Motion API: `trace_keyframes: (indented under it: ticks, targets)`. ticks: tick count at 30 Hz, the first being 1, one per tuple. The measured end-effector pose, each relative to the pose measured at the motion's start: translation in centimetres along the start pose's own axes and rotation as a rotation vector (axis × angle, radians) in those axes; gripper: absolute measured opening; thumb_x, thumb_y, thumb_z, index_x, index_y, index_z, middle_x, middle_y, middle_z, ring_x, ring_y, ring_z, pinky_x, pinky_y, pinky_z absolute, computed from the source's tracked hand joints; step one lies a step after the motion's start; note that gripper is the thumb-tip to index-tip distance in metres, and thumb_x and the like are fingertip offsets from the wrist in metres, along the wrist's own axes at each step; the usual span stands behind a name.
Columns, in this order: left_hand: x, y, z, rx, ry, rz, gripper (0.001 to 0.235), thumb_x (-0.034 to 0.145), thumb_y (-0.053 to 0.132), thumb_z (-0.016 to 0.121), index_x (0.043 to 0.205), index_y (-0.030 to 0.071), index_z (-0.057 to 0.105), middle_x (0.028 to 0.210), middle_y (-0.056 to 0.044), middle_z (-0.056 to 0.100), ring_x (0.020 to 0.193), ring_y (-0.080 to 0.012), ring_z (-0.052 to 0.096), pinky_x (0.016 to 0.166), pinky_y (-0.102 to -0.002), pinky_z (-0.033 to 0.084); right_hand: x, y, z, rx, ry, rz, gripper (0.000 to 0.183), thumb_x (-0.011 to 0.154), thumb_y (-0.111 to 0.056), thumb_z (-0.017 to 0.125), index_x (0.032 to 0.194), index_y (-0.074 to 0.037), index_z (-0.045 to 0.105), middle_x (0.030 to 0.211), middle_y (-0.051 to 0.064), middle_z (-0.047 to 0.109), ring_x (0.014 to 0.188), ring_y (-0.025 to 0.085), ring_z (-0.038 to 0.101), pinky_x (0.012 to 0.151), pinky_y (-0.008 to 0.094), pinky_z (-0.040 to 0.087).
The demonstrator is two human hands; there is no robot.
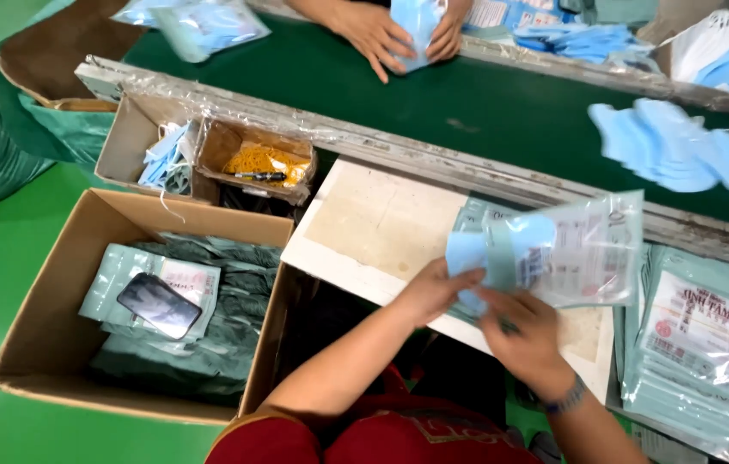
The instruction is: Packaging medical face masks into plastic bags on an assembly line.
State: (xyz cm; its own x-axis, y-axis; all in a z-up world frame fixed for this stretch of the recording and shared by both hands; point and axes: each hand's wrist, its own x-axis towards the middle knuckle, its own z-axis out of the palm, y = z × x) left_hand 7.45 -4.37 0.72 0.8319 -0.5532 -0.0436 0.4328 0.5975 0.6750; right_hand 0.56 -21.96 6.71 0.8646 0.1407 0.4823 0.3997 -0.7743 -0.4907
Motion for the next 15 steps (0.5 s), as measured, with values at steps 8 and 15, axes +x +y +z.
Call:
trace_keyframes:
  ticks: [8,15]
  targets:
    - [-2.5,-1.1,3.6,-0.233,-0.122,-0.096,0.049,0.104,0.009,0.054,0.151,-0.001,0.044,0.14,-0.012,0.061,0.133,-0.0244,0.056,0.111,-0.038,0.047,2.5,-2.0,0.7,-0.191,0.032,-0.279,0.091,0.088,-0.053,0.055,0.155,0.005,0.034,0.162,0.024,0.031,0.151,0.047,0.02,0.12,0.063,0.007]
    - [-2.9,-6.3,-0.8,-0.729,-0.126,-0.152,0.048,0.108,0.022,0.041,0.151,-0.001,0.041,0.14,-0.019,0.058,0.13,-0.0323,0.058,0.113,-0.045,0.046,1.2,-3.4,2.7,0.021,-0.131,-0.218,0.083,0.094,-0.051,0.051,0.158,-0.002,0.035,0.169,0.016,0.03,0.16,0.041,0.02,0.128,0.059,0.006]
